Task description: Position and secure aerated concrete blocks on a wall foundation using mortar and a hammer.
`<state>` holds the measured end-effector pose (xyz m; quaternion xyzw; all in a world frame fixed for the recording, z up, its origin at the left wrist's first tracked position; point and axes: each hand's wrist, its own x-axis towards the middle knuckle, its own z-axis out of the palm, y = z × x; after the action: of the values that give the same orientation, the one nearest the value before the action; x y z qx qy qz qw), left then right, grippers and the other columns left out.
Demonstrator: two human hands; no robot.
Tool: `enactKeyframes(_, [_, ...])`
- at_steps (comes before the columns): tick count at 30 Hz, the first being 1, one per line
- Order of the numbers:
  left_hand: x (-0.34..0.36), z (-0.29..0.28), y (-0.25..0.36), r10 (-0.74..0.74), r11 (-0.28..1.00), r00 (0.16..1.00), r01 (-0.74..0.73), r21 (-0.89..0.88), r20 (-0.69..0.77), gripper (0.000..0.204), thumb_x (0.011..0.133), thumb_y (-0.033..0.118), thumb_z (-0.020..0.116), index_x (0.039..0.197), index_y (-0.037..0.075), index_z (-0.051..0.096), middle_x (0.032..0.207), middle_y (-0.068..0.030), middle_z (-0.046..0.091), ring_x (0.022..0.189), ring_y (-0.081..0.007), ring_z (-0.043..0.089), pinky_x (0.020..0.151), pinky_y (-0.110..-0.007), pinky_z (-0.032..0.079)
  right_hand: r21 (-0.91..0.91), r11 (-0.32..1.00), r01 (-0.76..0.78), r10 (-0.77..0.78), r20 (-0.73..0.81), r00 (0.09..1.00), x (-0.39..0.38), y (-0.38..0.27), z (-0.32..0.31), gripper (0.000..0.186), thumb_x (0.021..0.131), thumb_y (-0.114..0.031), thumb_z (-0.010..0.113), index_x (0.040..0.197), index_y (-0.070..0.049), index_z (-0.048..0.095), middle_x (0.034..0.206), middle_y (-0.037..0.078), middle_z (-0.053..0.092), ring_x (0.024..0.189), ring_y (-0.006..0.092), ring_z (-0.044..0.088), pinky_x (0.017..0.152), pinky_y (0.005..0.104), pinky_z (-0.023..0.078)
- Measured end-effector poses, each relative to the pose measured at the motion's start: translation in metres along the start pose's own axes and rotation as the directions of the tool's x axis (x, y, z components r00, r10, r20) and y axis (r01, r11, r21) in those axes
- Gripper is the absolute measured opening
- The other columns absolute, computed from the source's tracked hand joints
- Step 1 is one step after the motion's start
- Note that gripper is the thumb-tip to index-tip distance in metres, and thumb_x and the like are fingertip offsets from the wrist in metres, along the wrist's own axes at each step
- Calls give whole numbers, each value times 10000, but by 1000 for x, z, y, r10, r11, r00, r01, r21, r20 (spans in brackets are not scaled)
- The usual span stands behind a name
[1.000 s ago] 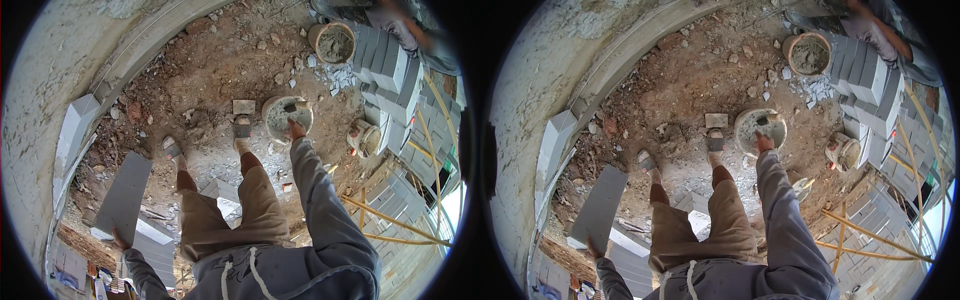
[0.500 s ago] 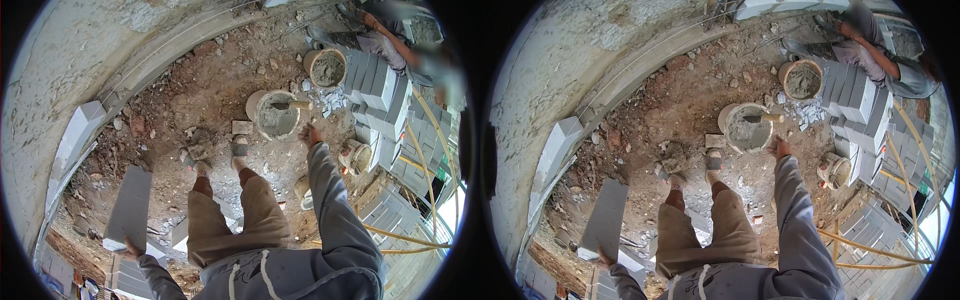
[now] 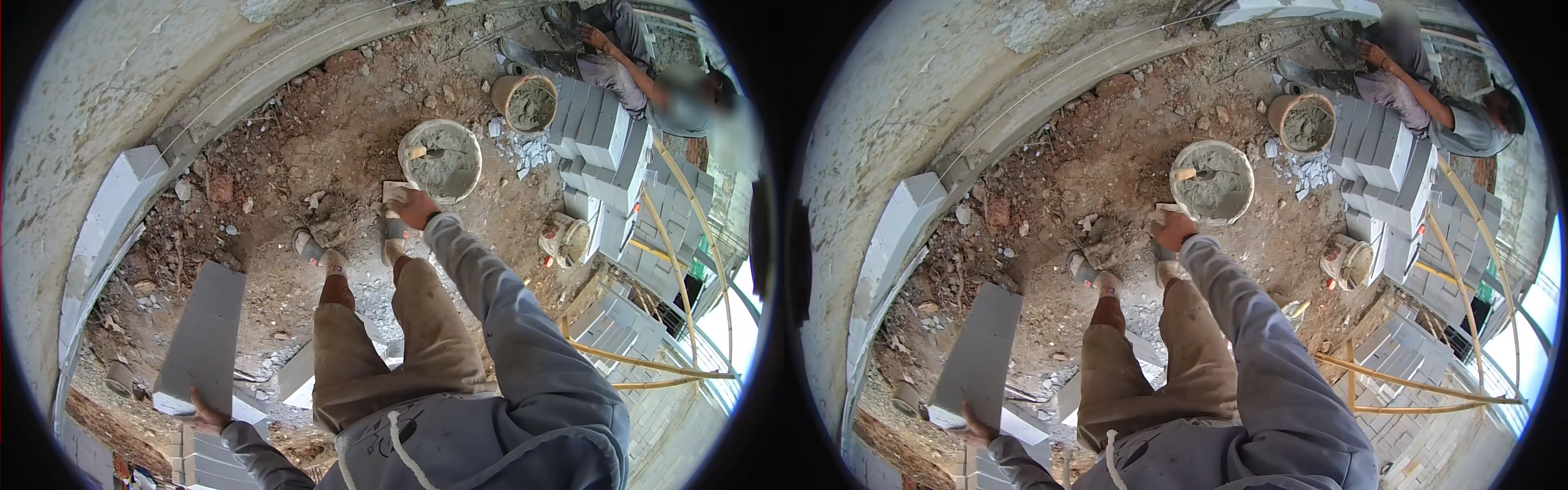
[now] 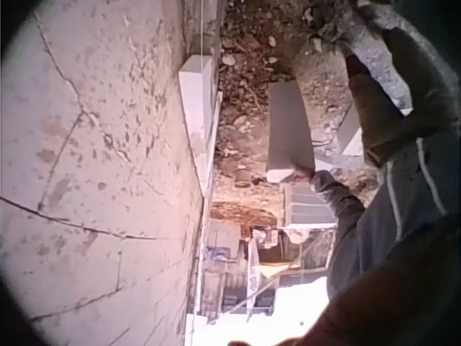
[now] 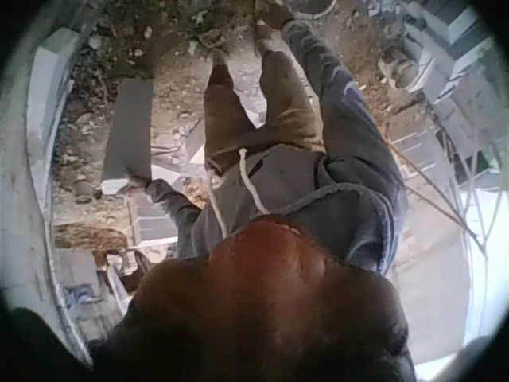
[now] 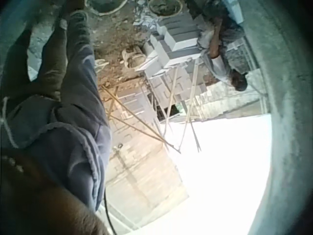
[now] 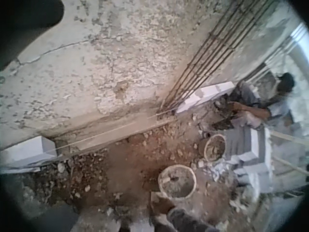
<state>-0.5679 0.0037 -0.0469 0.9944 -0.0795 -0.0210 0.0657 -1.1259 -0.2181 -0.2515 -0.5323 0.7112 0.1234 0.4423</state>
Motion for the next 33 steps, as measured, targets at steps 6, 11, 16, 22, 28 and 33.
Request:
enactKeyframes(6, [59,5,5,131,980,985,-113,-162,109,1073,675,484,788,1487,21,262,1364,-298,430,1133,-389,541,921,-458,508,-11,952,-305,304,-54,951,-21,77,-46,416,854,-306,570,1126,7,604,1039,251,652,1008,449,596,880,483,483])
enactKeyframes(11, [67,5,4,-58,990,986,77,-115,158,1041,688,444,794,1481,18,272,1337,-290,468,1099,-380,564,909,-458,517,-333,910,248,-308,-138,941,1,24,-59,408,857,-264,586,1194,-34,594,1214,189,588,1214,355,502,1028,456,392])
enactKeyframes(16, [35,3,19,-123,968,984,148,-202,130,1049,680,418,808,1485,37,254,1320,-280,477,1031,-382,596,831,-465,561,-716,596,363,-566,-54,823,15,78,-92,427,837,-239,589,1211,-31,589,1330,136,506,1335,291,379,1127,497,258])
enactKeyframes(22, [8,8,19,-146,951,984,168,-261,101,1075,660,417,830,1481,40,247,1318,-306,455,1031,-395,590,869,-471,550,-819,534,-208,631,222,744,-92,178,-112,320,889,-285,544,1089,-88,698,1129,94,690,1089,260,635,1115,519,286])
enactKeyframes(28, [36,4,1,-194,948,978,207,-241,74,892,732,367,802,1360,-105,379,1186,-243,599,972,-302,624,834,-413,538,612,688,-391,400,129,907,28,170,-61,465,940,-431,518,1081,-7,650,930,179,689,764,247,676,650,407,556])
enactKeyframes(33, [57,-2,-17,6,873,983,83,-480,181,635,809,337,729,1283,-34,526,1146,-173,605,952,-254,611,835,-375,503,768,287,-573,466,411,784,140,161,-26,572,962,-505,456,1126,24,598,734,111,615,576,218,569,528,354,493])
